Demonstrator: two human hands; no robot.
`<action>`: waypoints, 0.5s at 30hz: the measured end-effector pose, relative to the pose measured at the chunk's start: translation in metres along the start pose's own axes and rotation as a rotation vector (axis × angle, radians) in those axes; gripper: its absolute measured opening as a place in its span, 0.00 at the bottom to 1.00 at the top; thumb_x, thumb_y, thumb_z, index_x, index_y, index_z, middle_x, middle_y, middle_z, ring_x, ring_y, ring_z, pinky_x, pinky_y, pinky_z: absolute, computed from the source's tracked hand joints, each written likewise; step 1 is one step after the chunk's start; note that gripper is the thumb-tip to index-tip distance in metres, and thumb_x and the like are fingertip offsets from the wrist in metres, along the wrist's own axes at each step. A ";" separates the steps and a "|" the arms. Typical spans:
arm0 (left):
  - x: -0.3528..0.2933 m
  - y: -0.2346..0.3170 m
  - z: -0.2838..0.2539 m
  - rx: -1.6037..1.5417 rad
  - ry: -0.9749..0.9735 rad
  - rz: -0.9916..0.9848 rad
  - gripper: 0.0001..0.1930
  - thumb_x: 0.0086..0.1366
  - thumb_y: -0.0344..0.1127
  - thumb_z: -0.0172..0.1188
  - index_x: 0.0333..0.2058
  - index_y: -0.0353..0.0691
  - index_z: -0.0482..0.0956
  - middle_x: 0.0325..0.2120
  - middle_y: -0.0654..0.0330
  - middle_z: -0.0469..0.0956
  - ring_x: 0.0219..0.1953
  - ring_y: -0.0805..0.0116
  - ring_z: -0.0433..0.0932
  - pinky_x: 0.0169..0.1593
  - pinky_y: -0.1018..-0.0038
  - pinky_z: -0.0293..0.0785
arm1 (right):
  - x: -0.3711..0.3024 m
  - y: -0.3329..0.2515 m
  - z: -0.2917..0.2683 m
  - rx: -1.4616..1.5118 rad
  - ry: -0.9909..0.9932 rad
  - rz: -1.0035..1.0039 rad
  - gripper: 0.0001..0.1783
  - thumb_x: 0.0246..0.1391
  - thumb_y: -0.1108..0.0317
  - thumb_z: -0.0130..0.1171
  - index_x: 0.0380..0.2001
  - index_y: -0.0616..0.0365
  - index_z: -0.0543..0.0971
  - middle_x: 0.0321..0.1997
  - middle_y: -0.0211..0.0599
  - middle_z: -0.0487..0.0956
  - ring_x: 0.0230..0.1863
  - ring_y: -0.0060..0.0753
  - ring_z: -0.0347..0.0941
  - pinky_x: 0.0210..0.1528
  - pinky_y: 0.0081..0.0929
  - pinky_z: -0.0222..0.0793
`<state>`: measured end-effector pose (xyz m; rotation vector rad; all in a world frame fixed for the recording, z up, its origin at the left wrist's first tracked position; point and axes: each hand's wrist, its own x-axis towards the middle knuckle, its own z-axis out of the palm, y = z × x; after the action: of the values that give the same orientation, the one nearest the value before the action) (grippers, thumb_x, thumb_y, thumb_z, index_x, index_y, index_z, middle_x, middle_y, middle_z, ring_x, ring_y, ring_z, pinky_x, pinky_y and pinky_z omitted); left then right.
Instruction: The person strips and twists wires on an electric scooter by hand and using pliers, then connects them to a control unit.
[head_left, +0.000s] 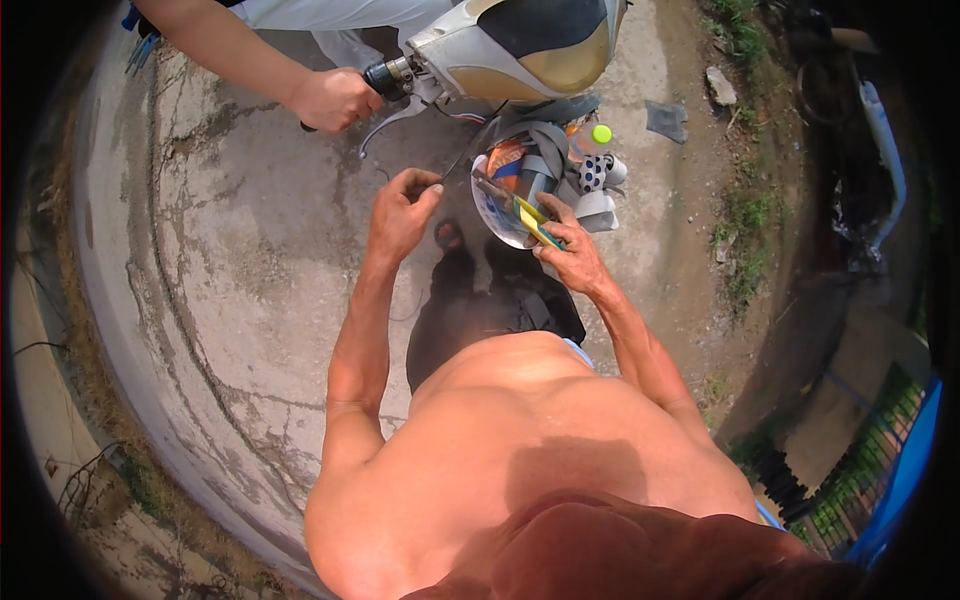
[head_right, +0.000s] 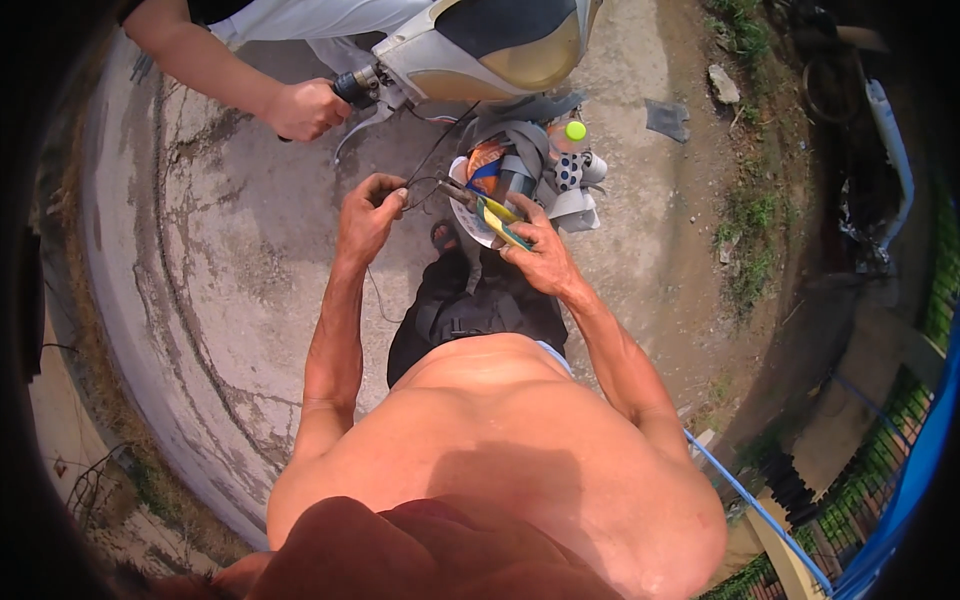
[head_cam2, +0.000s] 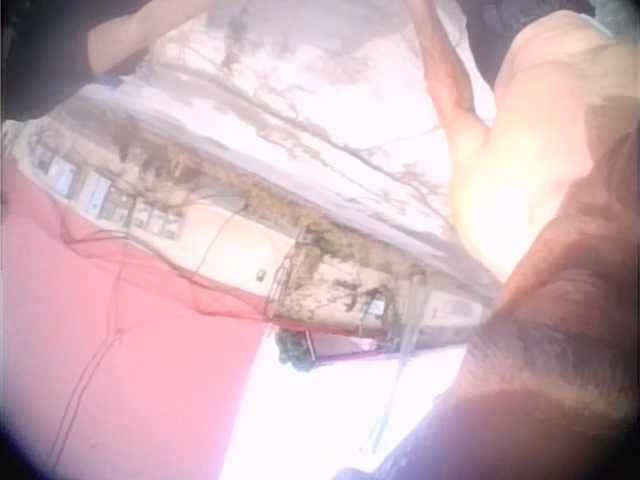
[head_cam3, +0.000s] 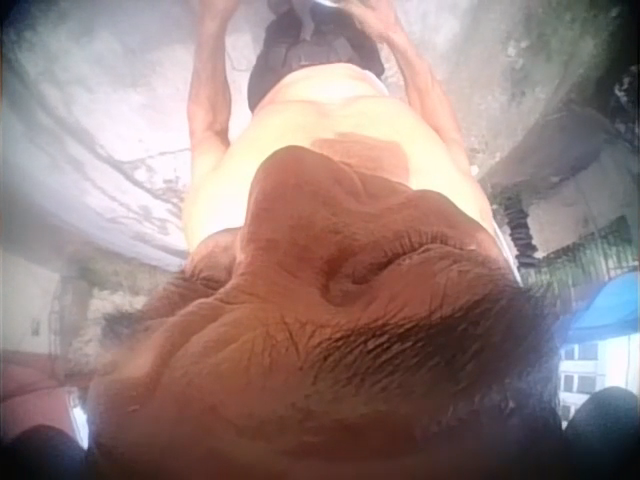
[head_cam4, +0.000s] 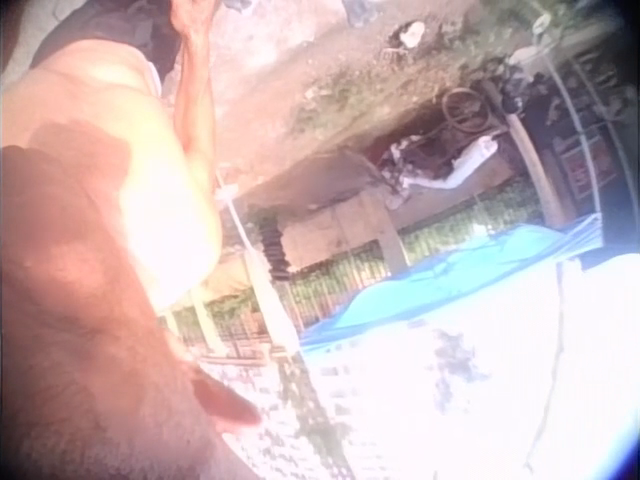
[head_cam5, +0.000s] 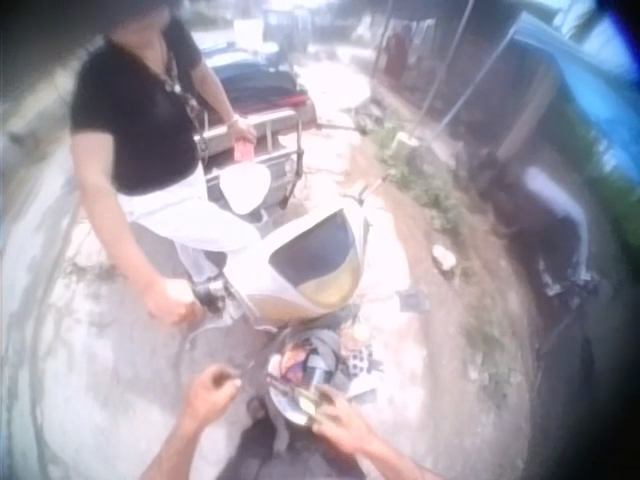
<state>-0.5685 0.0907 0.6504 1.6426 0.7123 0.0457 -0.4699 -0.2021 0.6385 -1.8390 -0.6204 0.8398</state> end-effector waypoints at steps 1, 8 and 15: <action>-0.003 0.006 0.002 -0.008 -0.007 -0.002 0.10 0.68 0.32 0.63 0.42 0.29 0.83 0.29 0.63 0.82 0.31 0.76 0.77 0.36 0.76 0.74 | 0.003 0.005 0.000 0.001 0.000 -0.001 0.15 0.51 0.67 0.64 0.42 0.61 0.86 0.76 0.49 0.62 0.75 0.50 0.60 0.73 0.38 0.57; -0.007 0.012 0.007 0.016 -0.051 0.057 0.11 0.66 0.32 0.64 0.40 0.29 0.83 0.28 0.59 0.84 0.30 0.77 0.78 0.37 0.75 0.75 | 0.024 0.009 0.015 0.520 -0.362 0.182 0.17 0.48 0.68 0.62 0.42 0.65 0.84 0.61 0.34 0.76 0.56 0.28 0.71 0.62 0.26 0.62; -0.006 0.007 0.009 -0.005 -0.020 0.059 0.10 0.66 0.32 0.63 0.39 0.28 0.83 0.26 0.59 0.83 0.29 0.77 0.77 0.35 0.74 0.75 | 0.044 -0.016 0.015 0.348 -0.414 0.105 0.14 0.50 0.67 0.63 0.39 0.62 0.81 0.54 0.31 0.76 0.55 0.30 0.70 0.62 0.29 0.63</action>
<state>-0.5667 0.0799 0.6565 1.6572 0.6476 0.0731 -0.4544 -0.1553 0.6366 -1.3995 -0.5902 1.3291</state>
